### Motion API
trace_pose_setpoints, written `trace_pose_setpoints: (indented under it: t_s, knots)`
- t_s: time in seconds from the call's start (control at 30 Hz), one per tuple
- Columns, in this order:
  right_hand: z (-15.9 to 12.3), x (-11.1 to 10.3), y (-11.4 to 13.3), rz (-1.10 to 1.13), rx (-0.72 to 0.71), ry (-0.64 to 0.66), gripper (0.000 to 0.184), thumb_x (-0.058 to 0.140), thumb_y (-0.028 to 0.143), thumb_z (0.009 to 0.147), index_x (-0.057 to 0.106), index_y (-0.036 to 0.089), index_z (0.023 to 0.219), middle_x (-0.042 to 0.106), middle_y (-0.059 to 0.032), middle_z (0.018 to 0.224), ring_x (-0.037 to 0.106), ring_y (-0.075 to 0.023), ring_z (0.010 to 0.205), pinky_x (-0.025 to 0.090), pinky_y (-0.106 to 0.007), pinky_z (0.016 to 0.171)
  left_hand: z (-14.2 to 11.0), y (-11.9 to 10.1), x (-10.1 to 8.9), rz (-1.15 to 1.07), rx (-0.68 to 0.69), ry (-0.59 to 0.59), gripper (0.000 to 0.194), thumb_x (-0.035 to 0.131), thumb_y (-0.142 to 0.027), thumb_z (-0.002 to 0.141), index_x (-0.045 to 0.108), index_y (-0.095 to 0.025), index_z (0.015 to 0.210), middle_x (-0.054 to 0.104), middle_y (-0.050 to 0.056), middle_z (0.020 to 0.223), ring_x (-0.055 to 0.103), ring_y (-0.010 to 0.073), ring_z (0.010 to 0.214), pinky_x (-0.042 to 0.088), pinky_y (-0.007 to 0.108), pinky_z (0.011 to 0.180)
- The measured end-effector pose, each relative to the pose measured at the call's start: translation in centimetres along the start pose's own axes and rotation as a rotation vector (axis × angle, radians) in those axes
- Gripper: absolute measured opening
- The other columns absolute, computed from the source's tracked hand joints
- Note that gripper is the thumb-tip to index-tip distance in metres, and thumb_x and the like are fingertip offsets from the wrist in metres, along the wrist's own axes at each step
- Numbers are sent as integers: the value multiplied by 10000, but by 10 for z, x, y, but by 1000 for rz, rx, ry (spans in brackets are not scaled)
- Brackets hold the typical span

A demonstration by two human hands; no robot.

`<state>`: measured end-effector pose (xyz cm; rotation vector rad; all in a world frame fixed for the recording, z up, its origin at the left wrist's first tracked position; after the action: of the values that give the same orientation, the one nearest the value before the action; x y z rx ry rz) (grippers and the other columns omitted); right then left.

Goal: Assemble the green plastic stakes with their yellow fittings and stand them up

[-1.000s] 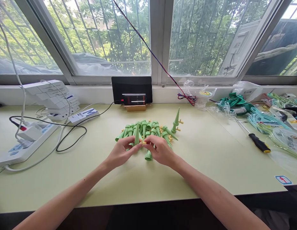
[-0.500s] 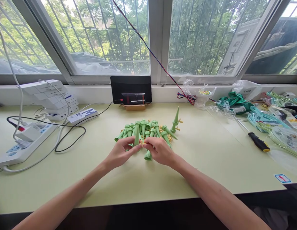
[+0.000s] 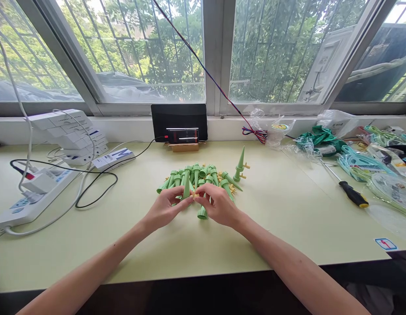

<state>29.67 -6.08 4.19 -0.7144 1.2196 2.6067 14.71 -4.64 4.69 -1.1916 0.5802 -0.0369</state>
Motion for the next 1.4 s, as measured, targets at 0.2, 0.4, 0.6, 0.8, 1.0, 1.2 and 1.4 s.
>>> trace_pose_setpoints:
  t_s: [0.2, 0.4, 0.6, 0.8, 1.0, 1.2, 1.4]
  knots:
    - [-1, 0, 0, -4, -1, -6, 76, 534, 231, 945, 596, 191, 927, 608, -18, 763, 541, -127, 633, 439, -237, 555, 0, -1, 0, -14, -6, -4, 299, 620, -439, 853, 647, -152, 772, 520, 6, 685, 443, 108, 597, 334, 222, 484]
    - [-2, 3, -3, -18, 5, -2, 86, 520, 214, 945, 579, 192, 887, 628, -13, 749, 532, -123, 616, 413, -237, 556, 0, 1, 1, -31, -18, 5, 315, 625, -460, 847, 656, -152, 788, 537, 12, 699, 444, 106, 590, 321, 221, 476]
    - [-1, 2, -2, -38, 1, 1, 101, 511, 219, 947, 578, 191, 877, 618, -8, 723, 494, -118, 585, 390, -235, 550, 0, 1, 1, -38, -23, 14, 312, 622, -454, 852, 658, -150, 796, 535, 9, 695, 429, 99, 575, 305, 220, 468]
    - [-1, 2, -2, -42, -1, 0, 108, 510, 219, 944, 580, 189, 867, 610, -8, 715, 469, -117, 583, 382, -232, 549, 0, 0, 1, -40, -14, 12, 305, 626, -445, 851, 658, -147, 796, 538, 10, 696, 433, 98, 577, 308, 219, 466]
    - [-1, 3, -3, -42, 4, 8, 132, 496, 220, 950, 581, 185, 855, 603, -4, 704, 462, -114, 581, 374, -230, 551, 0, 3, 1, -35, -18, 12, 300, 630, -440, 850, 658, -145, 807, 540, 11, 706, 439, 100, 588, 316, 217, 473]
    - [-2, 3, -1, -67, -5, 12, 138, 492, 234, 956, 578, 189, 858, 608, -5, 702, 450, -114, 571, 364, -231, 537, 0, 3, 2, -43, -17, 0, 323, 629, -463, 842, 651, -146, 787, 529, 7, 696, 439, 99, 581, 318, 215, 466]
    - [-1, 2, -1, -67, -2, 4, 161, 483, 259, 961, 578, 191, 851, 599, -6, 686, 464, -120, 569, 377, -237, 533, 0, 3, 2, -67, -18, -3, 350, 635, -491, 829, 647, -146, 772, 511, 8, 676, 430, 99, 569, 308, 211, 448]
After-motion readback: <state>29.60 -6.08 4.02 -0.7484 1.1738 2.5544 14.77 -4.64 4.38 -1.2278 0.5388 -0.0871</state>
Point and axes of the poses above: each hand's wrist, its own z-axis towards the middle knuckle, its own x-axis out of the palm, y = z × x, the point moved 6 cm from there along z, towards the middle knuckle
